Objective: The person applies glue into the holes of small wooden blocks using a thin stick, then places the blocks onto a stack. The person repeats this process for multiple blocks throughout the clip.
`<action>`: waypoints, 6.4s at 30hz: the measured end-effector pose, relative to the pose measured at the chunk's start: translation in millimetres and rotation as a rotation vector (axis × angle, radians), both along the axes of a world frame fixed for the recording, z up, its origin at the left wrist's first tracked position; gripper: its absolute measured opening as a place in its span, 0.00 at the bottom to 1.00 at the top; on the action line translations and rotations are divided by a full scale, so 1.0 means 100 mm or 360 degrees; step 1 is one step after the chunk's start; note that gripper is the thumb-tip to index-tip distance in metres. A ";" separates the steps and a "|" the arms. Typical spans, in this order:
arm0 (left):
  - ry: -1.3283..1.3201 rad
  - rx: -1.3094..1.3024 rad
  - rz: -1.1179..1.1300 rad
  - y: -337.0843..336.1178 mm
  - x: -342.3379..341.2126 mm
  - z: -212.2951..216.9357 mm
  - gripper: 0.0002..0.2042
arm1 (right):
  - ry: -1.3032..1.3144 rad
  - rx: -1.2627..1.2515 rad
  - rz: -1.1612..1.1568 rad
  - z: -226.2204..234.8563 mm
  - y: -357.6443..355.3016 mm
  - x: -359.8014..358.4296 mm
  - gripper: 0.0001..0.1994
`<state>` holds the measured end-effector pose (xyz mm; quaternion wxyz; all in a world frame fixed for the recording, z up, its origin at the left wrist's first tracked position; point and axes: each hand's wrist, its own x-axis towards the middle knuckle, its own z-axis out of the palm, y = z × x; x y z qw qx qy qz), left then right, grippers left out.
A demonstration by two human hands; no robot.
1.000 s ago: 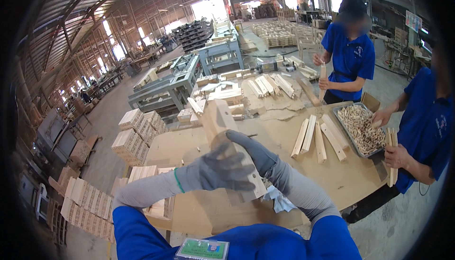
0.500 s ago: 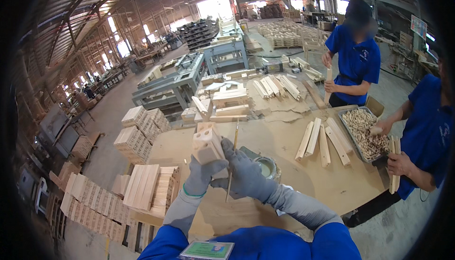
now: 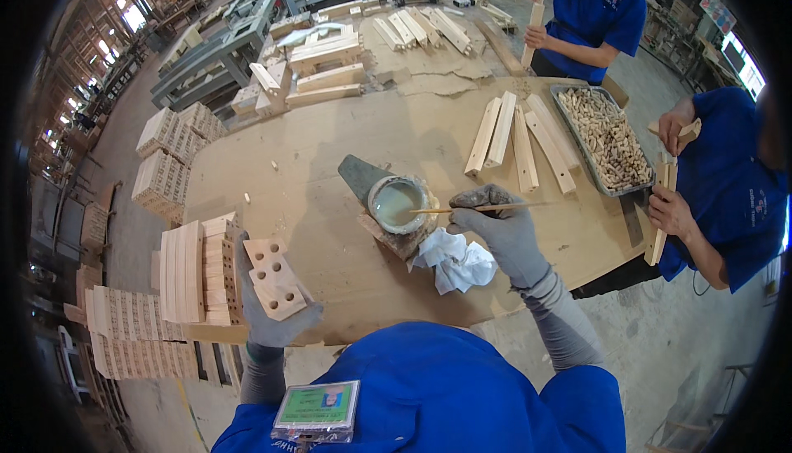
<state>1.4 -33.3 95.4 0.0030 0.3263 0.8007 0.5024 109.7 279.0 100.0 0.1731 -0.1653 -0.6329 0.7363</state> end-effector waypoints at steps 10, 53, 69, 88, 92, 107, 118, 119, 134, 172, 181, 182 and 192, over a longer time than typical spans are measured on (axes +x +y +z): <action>0.0538 -0.0201 -0.0168 0.10 0.06 -0.21 0.52 | -0.0068 0.0108 0.0072 -0.46 -0.05 -0.29 0.10; 0.0299 -0.0273 -0.0452 0.41 0.18 -0.21 0.55 | -0.0066 0.0060 0.0451 0.59 -0.54 -0.28 0.09; 0.0266 -0.0292 -0.0457 0.46 0.23 -0.24 0.56 | -0.0061 0.0004 0.0452 0.56 -0.66 -0.20 0.09; 0.0197 -0.0345 -0.0419 0.49 0.19 -0.25 0.55 | -0.0132 -0.0208 0.0320 0.44 -0.63 -0.21 0.08; 0.0085 -0.0363 -0.0408 0.50 0.19 -0.27 0.55 | -0.0202 -0.0236 0.0287 0.48 -0.66 -0.23 0.07; 0.0127 -0.0417 -0.0426 0.57 0.15 -0.34 0.54 | -0.0247 -0.0007 0.0476 0.57 -0.54 -0.21 0.08; 0.0028 -0.0438 -0.0244 0.43 0.03 -0.36 0.54 | -0.0111 0.0035 -0.0035 -0.33 -0.03 -0.28 0.08; 0.0023 -0.0455 -0.0225 0.42 0.02 -0.37 0.54 | -0.0112 0.0028 -0.0034 -0.39 -0.03 -0.28 0.08; 0.0039 -0.0472 -0.0205 0.39 0.01 -0.33 0.54 | -0.0012 -0.0214 -0.0199 -0.31 -0.29 -0.10 0.04; 0.0051 -0.0363 -0.0333 0.43 0.02 -0.39 0.54 | -0.0080 0.0049 -0.0034 -0.30 -0.04 -0.30 0.10; 0.0029 -0.0403 -0.0287 0.43 0.01 -0.36 0.55 | -0.0104 0.0197 -0.0039 -0.57 -0.12 -0.30 0.08; -0.0004 -0.0423 -0.0277 0.43 0.01 -0.33 0.55 | -0.0089 0.0214 -0.0050 -0.58 -0.14 -0.25 0.08; 0.0033 -0.0443 -0.0278 0.43 0.01 -0.28 0.54 | 0.0045 -0.0298 0.0018 0.16 -0.39 -0.04 0.05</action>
